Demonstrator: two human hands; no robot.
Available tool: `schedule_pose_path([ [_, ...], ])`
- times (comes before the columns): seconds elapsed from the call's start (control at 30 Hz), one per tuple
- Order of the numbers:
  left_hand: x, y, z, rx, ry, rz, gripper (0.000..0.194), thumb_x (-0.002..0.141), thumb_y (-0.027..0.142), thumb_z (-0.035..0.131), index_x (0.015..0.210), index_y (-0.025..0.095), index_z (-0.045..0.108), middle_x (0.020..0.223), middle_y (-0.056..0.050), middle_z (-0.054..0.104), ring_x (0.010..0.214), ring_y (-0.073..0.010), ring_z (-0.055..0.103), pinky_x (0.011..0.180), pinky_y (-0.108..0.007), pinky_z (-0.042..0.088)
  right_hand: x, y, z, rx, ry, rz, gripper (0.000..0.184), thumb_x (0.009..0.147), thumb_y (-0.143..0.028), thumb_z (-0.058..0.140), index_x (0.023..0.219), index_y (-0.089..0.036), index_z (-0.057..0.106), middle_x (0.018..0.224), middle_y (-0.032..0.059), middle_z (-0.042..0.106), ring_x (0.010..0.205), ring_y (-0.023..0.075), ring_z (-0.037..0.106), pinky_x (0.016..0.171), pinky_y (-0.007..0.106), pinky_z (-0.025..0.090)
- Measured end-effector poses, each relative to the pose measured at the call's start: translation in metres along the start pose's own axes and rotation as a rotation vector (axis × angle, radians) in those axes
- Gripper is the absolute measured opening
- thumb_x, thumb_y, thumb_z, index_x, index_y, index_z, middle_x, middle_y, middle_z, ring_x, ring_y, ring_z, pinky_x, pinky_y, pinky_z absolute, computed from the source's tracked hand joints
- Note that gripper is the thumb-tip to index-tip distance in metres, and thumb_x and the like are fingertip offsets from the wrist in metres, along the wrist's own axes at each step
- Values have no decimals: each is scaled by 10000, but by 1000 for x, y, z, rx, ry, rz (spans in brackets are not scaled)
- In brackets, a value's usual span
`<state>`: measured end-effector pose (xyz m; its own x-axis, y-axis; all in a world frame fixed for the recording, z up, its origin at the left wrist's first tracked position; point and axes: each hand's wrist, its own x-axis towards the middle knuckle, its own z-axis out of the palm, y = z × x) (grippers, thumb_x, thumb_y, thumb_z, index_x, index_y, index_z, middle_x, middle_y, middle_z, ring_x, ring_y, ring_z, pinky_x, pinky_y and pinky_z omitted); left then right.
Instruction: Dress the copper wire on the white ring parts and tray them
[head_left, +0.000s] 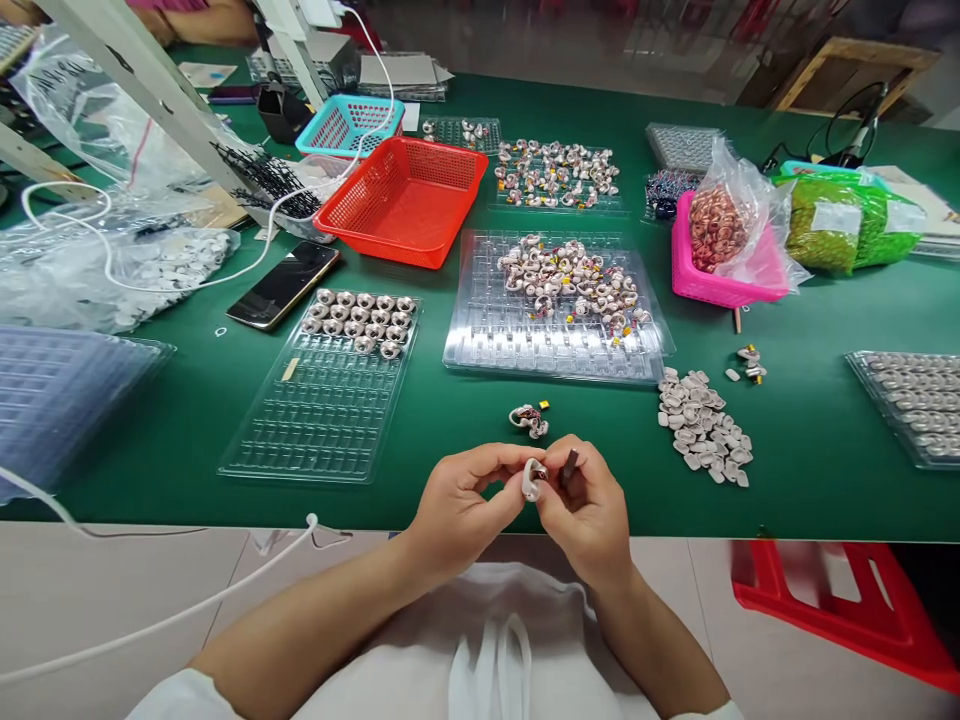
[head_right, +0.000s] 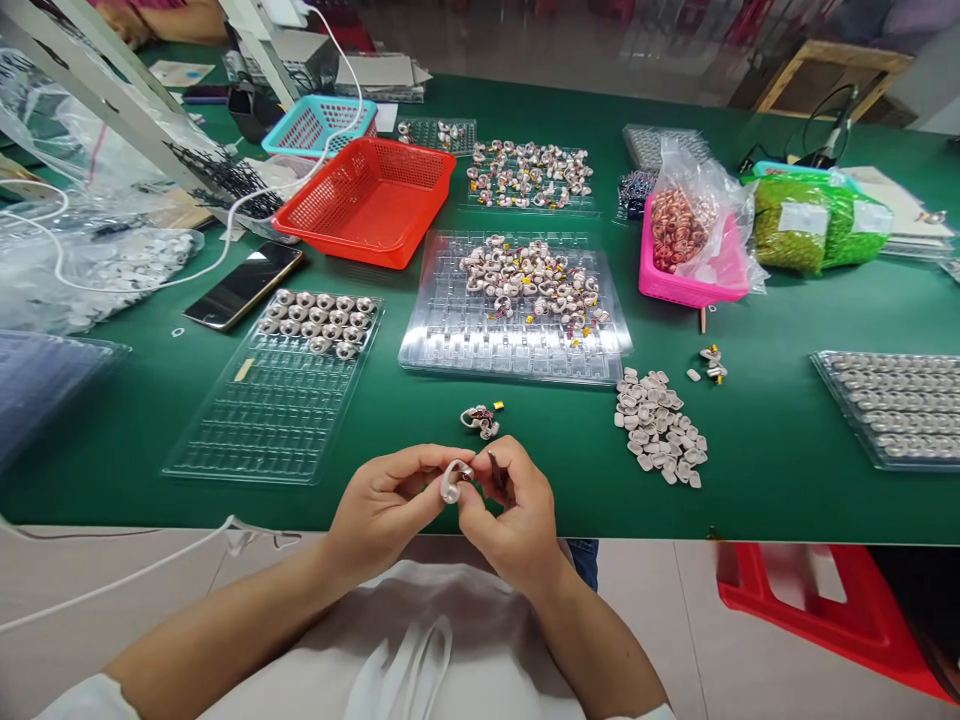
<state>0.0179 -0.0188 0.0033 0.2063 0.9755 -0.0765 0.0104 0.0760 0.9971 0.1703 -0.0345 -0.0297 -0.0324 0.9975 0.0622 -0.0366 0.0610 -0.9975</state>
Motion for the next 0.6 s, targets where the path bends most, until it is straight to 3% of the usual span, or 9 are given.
schedule_pose_path([
  [0.17, -1, -3, -4, 63, -52, 79, 231, 897, 139, 650, 1059, 196, 804, 914, -63, 812, 850, -182, 753, 801, -235, 594, 0, 2, 1, 3, 35, -58, 92, 885, -171, 626, 860, -228, 559, 796, -24, 504, 635, 112, 489, 544, 244, 411],
  [0.33, 1, -2, -5, -36, -101, 109, 285, 891, 93, 641, 1101, 201, 800, 873, -50, 802, 805, -158, 746, 764, -205, 603, 1, 0, 0, 28, 47, -20, 117, 868, -114, 591, 846, -224, 560, 782, -29, 513, 616, 104, 514, 532, 235, 419],
  [0.6, 1, -6, -2, -49, -60, 99, 286, 856, 60, 666, 1054, 198, 820, 842, -54, 802, 757, -151, 739, 710, -186, 593, 3, 1, 5, 72, 74, 1, 172, 807, -84, 586, 822, -233, 501, 761, -43, 491, 597, 105, 512, 516, 236, 402],
])
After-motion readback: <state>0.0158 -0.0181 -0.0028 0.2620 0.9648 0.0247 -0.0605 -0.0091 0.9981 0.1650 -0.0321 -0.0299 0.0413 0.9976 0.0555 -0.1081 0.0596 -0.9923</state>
